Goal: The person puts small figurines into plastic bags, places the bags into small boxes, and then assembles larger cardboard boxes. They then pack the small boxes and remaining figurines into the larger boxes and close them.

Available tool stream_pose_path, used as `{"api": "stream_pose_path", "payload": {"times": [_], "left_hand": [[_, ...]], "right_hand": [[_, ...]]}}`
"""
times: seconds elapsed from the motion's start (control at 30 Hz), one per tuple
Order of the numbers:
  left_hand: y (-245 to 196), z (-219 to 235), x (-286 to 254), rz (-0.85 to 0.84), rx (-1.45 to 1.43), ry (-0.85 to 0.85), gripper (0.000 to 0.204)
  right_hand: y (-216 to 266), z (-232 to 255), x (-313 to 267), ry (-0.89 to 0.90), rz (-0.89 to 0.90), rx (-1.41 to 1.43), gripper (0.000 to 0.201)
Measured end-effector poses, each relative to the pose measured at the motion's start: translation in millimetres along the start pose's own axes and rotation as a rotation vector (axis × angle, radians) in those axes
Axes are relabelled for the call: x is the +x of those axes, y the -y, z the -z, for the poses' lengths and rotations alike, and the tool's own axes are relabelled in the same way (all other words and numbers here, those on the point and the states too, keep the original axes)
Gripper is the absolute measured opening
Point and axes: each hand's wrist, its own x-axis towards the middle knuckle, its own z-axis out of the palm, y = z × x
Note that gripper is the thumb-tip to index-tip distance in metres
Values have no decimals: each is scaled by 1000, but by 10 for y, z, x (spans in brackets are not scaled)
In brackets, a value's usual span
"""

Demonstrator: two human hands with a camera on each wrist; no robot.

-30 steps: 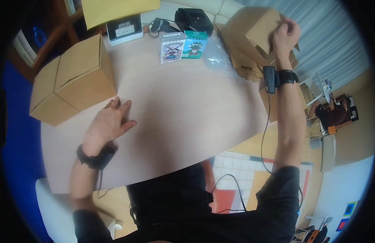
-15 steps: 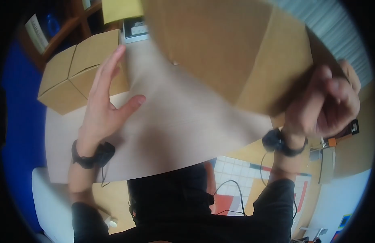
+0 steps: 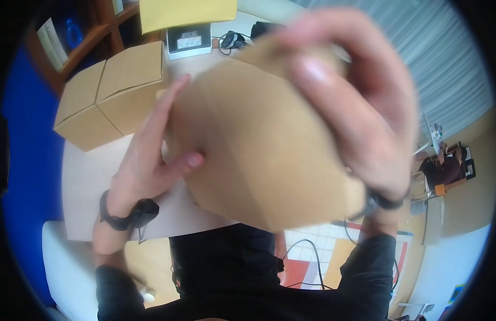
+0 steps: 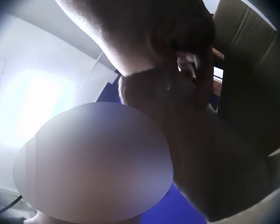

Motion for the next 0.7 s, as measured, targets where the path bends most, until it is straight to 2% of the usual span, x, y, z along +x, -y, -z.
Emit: {"api": "stream_pose_path", "payload": {"times": [0.03,0.1,0.13,0.23,0.27,0.37,0.43,0.53,0.57,0.6,0.67,0.7], "left_hand": [[30,3,10,39,-44,-42,70],[184,68,-12,102,93,-46,62],[228,95,-7,133,166,-53,58],[172,88,-12,172,-83,-239,54],[98,55,12,93,-239,-299,45],[71,47,42,174,-367,-296,34],[180,90,45,196,-340,-285,28],[278,175,19,339,-361,-277,27],[291,204,27,399,-377,-275,29],[258,153,86,403,-381,-391,33],[397,194,100,300,-371,-425,35],[460,208,100,251,-364,-437,37]], "right_hand": [[-7,-77,110,60,-136,124,26],[-108,-171,288,255,-207,158,42],[-127,-247,321,285,-265,154,45],[-377,-489,359,304,-208,159,61],[-476,-593,356,285,-135,195,62],[-534,-710,393,228,-51,303,64],[-423,-588,395,179,-39,376,64],[-399,-196,281,108,355,698,65],[-274,-161,130,-119,350,475,70],[-414,-54,82,-28,443,378,71],[-651,123,17,147,646,210,73],[-747,136,-28,160,612,125,75]]}}
